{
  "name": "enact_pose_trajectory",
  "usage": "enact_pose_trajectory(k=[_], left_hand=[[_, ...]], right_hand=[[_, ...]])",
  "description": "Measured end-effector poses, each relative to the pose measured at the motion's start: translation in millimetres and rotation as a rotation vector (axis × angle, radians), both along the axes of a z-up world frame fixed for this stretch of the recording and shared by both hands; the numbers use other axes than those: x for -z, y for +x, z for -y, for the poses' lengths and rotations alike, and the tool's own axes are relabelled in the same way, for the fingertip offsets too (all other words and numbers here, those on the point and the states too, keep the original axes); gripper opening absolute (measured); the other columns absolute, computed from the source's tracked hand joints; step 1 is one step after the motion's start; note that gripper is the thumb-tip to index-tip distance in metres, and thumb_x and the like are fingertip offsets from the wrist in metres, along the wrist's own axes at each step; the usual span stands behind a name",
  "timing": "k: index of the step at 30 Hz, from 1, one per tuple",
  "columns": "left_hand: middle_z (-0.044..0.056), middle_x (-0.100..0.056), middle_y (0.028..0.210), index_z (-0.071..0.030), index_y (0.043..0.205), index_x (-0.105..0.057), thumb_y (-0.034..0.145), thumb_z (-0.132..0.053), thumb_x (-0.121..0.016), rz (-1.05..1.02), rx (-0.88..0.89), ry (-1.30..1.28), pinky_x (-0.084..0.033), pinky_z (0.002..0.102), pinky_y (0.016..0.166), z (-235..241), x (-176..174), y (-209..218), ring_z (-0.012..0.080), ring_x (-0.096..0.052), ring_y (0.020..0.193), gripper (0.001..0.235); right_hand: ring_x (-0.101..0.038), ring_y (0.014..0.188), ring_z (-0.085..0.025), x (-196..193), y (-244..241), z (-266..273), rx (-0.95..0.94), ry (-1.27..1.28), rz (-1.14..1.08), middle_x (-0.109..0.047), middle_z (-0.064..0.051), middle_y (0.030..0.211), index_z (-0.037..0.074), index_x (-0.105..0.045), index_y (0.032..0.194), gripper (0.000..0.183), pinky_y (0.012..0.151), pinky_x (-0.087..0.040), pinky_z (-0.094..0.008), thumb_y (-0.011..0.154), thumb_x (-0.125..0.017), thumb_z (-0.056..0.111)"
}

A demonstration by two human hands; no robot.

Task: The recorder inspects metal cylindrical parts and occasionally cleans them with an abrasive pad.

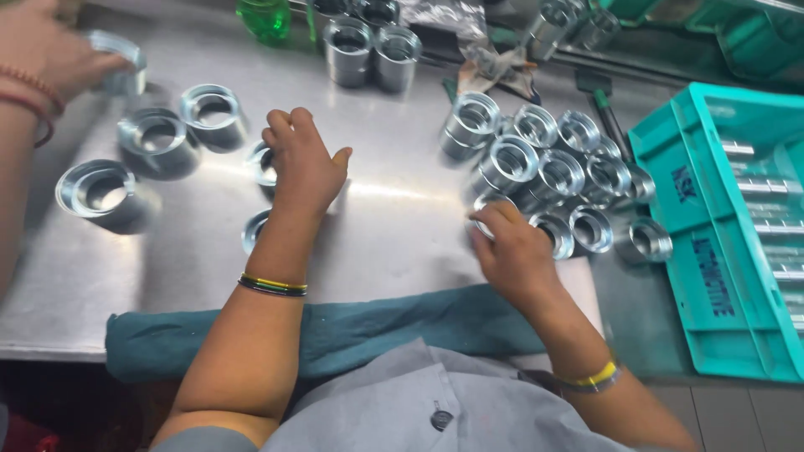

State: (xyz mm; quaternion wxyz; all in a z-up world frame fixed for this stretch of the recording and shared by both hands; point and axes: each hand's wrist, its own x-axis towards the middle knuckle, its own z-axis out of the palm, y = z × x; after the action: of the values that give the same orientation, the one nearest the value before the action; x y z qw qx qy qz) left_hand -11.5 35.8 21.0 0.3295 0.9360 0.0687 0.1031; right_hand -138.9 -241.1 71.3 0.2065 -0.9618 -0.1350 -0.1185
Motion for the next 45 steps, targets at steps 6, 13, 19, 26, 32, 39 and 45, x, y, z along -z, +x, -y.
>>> enact_pose_trajectory(k=[6, 13, 19, 26, 32, 39, 45], left_hand=[[0.012, -0.069, 0.111, -0.005, 0.104, -0.069, 0.080, -0.038, -0.081, -0.079, 0.226, 0.362, -0.036, 0.054, 0.099, 33, 3, -9, 0.0310, -0.056, 0.113, 0.043], [0.011, -0.071, 0.097, -0.005, 0.104, -0.066, 0.093, -0.028, -0.075, -0.009, 0.283, -0.242, -0.046, 0.051, 0.083, 29, 25, 13, 0.0303, -0.064, 0.098, 0.027], [0.014, -0.066, 0.110, -0.003, 0.124, -0.059, 0.077, -0.009, -0.077, 0.155, 0.564, -0.551, -0.054, 0.036, 0.084, 54, 17, -8, 0.0233, -0.067, 0.099, 0.050], [0.017, -0.057, 0.124, -0.009, 0.136, -0.053, 0.080, -0.012, -0.072, 0.028, 0.552, -0.502, -0.050, 0.043, 0.097, 56, 18, -15, 0.0342, -0.057, 0.114, 0.059], [0.017, -0.047, 0.128, -0.014, 0.141, -0.047, 0.080, -0.015, -0.073, -0.060, 0.542, -0.468, -0.046, 0.046, 0.101, 56, 13, -18, 0.0377, -0.047, 0.120, 0.067], [0.017, -0.052, 0.123, -0.016, 0.137, -0.051, 0.082, -0.017, -0.074, -0.082, 0.537, -0.480, -0.044, 0.047, 0.101, 58, 7, -20, 0.0387, -0.051, 0.118, 0.060], [0.014, -0.056, 0.114, -0.009, 0.134, -0.052, 0.075, -0.012, -0.070, -0.045, 0.574, -0.484, -0.054, 0.040, 0.084, 59, -8, -24, 0.0295, -0.062, 0.099, 0.061]], right_hand=[[-0.074, 0.078, -0.027, 27, 46, -55, -0.350, 0.186, -0.063, -0.071, -0.012, 0.105, 0.007, -0.070, 0.110, 0.019, 0.072, -0.057, -0.039, 0.096, -0.070, 0.020], [-0.074, 0.083, -0.030, 63, 113, -60, -0.100, 1.045, -1.021, -0.072, -0.019, 0.103, 0.005, -0.056, 0.128, 0.051, 0.073, -0.063, -0.042, 0.096, -0.055, 0.044], [-0.072, 0.097, -0.032, 62, 120, -48, -0.192, 1.792, -1.233, -0.068, -0.020, 0.113, -0.008, -0.043, 0.139, 0.079, 0.084, -0.062, -0.043, 0.098, -0.055, 0.058], [-0.063, 0.110, -0.027, 49, 117, -43, -0.266, 1.517, -0.752, -0.056, -0.018, 0.127, 0.004, -0.044, 0.145, 0.063, 0.091, -0.054, -0.038, 0.094, -0.068, 0.032], [-0.060, 0.109, -0.023, 58, 113, -46, -0.242, 1.561, -0.708, -0.056, -0.015, 0.130, 0.006, -0.051, 0.143, 0.056, 0.086, -0.053, -0.034, 0.094, -0.067, 0.028], [-0.061, 0.100, -0.018, 63, 110, -41, -0.309, 1.537, -0.659, -0.061, -0.015, 0.122, 0.001, -0.051, 0.143, 0.054, 0.086, -0.054, -0.029, 0.101, -0.073, 0.026], [-0.057, 0.084, -0.014, 81, 120, -29, -0.196, 1.626, -0.787, -0.062, -0.011, 0.108, 0.003, -0.053, 0.146, 0.052, 0.077, -0.053, -0.029, 0.102, -0.072, 0.023]])
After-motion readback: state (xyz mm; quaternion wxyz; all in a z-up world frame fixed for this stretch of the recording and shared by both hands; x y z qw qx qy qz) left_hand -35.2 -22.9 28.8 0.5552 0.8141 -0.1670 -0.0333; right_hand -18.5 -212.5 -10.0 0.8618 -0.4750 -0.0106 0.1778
